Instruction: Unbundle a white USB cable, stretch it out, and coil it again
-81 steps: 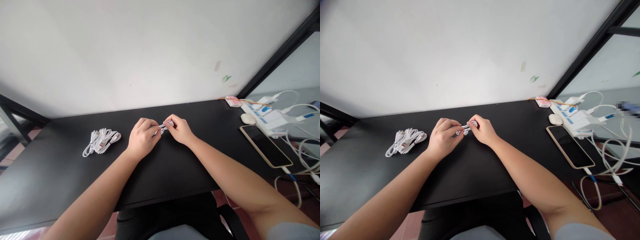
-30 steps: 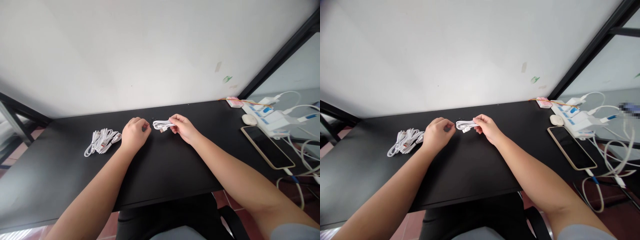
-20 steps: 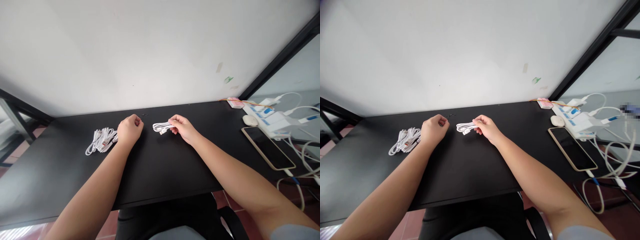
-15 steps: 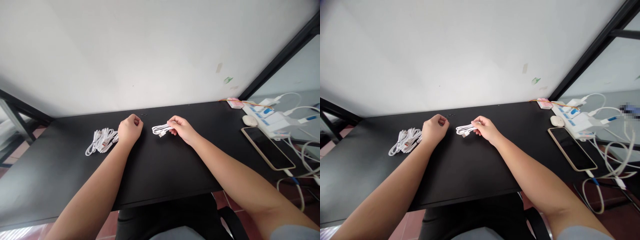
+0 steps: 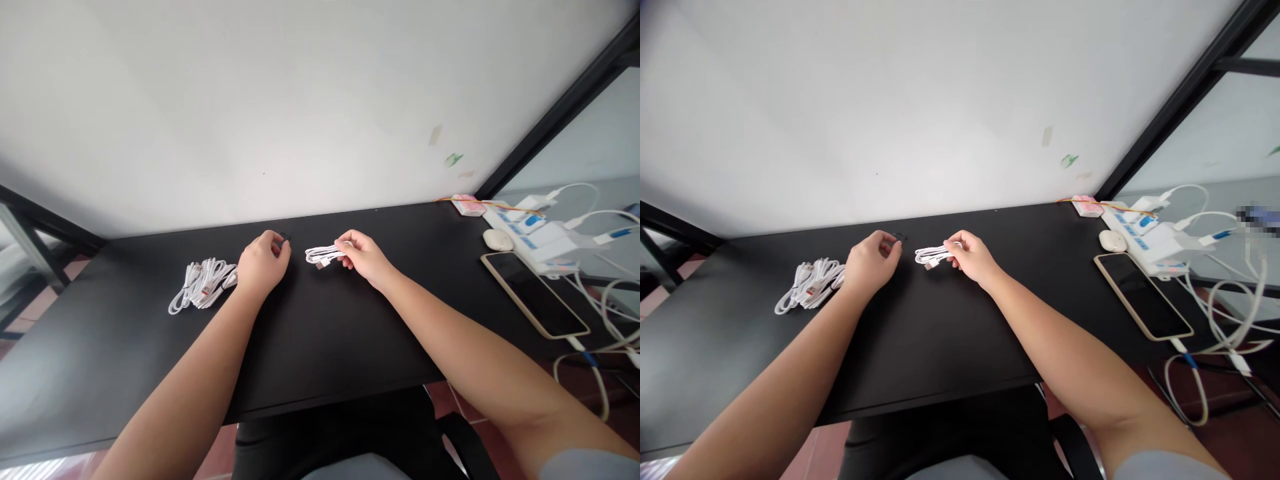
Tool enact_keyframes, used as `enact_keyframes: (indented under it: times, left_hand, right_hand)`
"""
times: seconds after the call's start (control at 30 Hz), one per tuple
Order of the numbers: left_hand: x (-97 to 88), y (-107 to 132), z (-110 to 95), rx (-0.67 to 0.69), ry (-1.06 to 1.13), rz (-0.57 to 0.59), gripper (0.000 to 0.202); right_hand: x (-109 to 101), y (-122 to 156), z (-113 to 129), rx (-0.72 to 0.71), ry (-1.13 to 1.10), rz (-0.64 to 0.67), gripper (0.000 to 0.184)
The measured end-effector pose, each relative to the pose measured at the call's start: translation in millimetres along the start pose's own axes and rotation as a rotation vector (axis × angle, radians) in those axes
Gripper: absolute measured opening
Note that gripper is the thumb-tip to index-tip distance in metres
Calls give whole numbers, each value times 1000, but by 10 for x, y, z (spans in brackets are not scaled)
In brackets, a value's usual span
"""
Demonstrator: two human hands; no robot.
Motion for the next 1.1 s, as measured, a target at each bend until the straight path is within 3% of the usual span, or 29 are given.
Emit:
enact_keyframes:
  times: [0.23, 0.37, 0.5, 0.77, 1.1]
  left_hand:
    - [124, 195, -201, 116, 316, 248, 44]
    - [275, 258, -229, 52, 588, 467, 45]
    - [384, 310, -270, 7, 782, 631, 45]
    - [385, 355, -305, 22, 797, 668, 35]
    - [388, 377, -307, 112, 785, 668, 30]
  right_hand:
    - [-11, -14, 2, -39, -24, -35, 26]
    - [-8, -18, 33, -77, -51, -41, 27]
    - [46, 8, 87, -113, -9, 56, 27]
    - [158, 72, 89, -113, -17, 259, 34]
    - [109, 44, 109, -117, 49, 194, 36]
Point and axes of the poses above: each hand's wrist, its own y-axis away from the middle knuckle, its own x-axis out of the palm, z = x × y, the point moved 5 cm from there along -y, towards the middle knuckle, and after that the axes turned 10 degrees about -x, right-handed, at the moved point
